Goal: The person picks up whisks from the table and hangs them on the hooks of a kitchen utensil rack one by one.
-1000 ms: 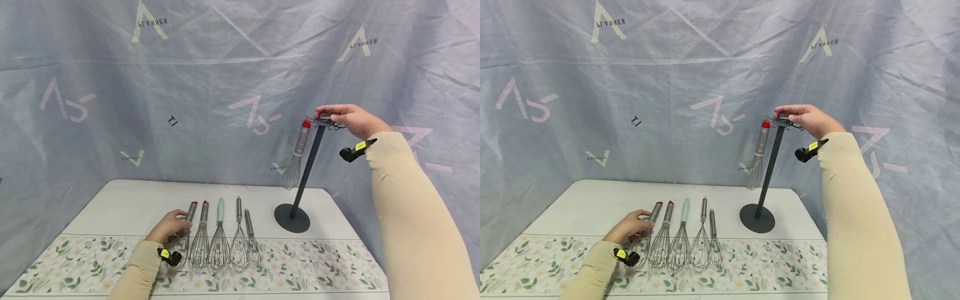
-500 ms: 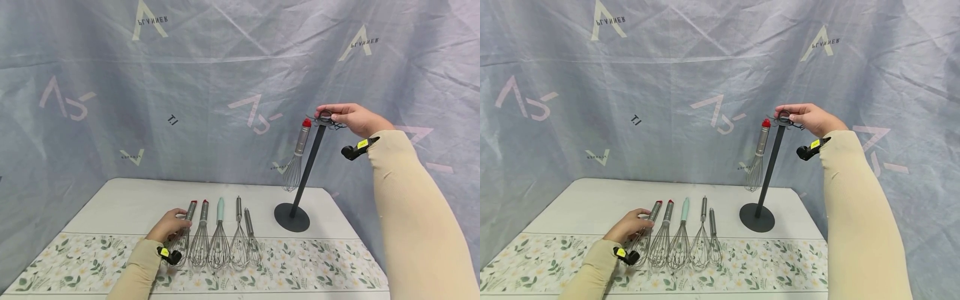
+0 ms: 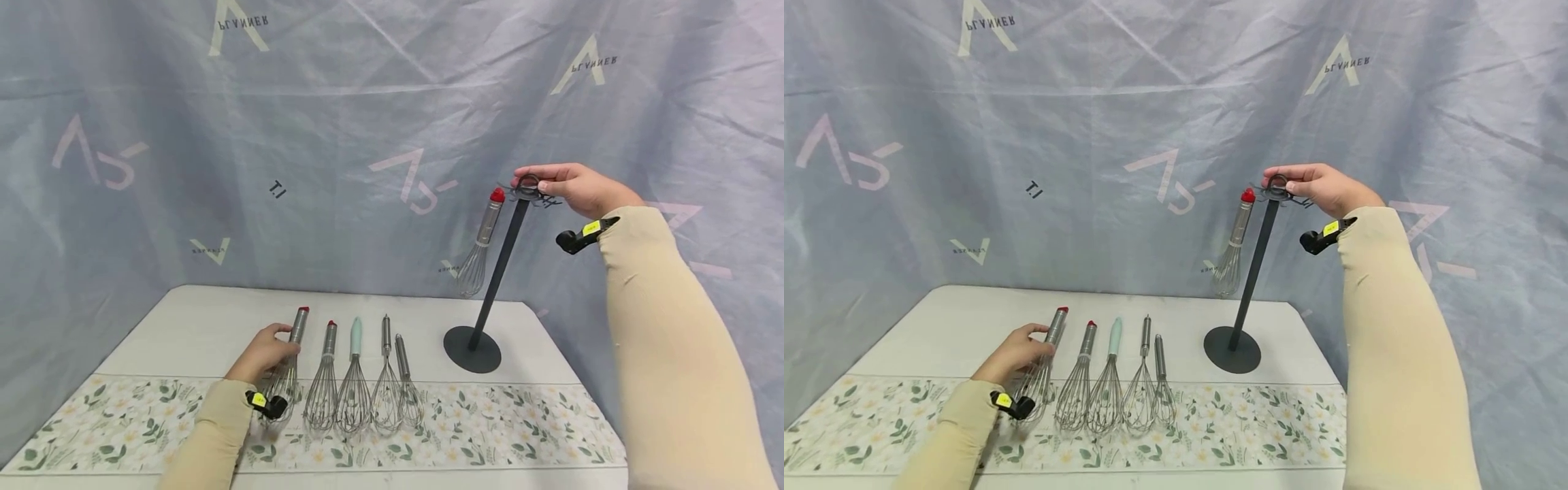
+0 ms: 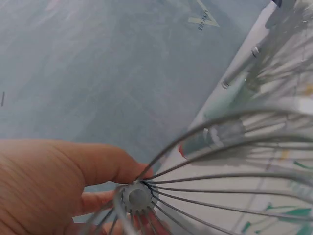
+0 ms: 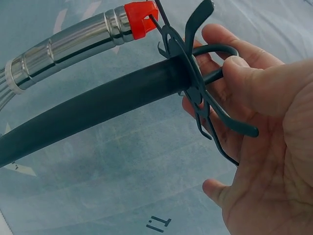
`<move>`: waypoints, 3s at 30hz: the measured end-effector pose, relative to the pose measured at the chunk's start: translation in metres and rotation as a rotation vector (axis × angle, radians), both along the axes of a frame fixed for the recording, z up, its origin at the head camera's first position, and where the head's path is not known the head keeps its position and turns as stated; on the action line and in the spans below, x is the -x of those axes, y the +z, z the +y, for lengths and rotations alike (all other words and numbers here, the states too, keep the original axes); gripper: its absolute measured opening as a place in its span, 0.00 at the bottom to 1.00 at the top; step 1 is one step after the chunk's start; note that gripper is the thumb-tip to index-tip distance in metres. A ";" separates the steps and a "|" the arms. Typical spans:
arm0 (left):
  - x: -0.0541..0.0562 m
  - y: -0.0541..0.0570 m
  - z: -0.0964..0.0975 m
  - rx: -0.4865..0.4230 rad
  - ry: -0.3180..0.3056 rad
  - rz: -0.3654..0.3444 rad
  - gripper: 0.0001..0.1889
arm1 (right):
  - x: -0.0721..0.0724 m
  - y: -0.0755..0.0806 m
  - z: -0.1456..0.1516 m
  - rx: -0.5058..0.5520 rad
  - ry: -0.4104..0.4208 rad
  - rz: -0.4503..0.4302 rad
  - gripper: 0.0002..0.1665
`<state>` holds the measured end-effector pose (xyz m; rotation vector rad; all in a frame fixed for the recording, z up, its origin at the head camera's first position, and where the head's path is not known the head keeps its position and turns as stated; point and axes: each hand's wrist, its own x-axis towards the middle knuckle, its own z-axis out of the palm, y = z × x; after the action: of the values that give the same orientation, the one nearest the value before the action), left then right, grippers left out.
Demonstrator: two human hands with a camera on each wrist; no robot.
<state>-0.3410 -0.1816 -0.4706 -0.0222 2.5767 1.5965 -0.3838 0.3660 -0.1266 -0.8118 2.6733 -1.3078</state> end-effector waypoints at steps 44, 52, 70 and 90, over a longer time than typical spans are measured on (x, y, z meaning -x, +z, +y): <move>0.025 0.174 0.086 -0.064 -0.152 0.249 0.34 | -0.010 -0.003 -0.013 -0.091 -0.139 0.100 0.28; 0.025 0.190 0.101 -0.078 -0.180 0.230 0.33 | -0.017 -0.005 -0.018 -0.137 -0.228 0.095 0.29; 0.031 0.221 0.139 -0.029 -0.296 0.323 0.33 | -0.017 -0.016 -0.036 -0.115 -0.309 0.146 0.28; 0.031 0.232 0.168 0.061 -0.385 0.425 0.30 | -0.019 -0.027 -0.043 -0.111 -0.378 0.152 0.27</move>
<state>-0.3723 -0.0131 -0.2383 0.8397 2.6907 1.4994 -0.3650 0.3227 -0.1537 -0.4203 3.1019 -1.1849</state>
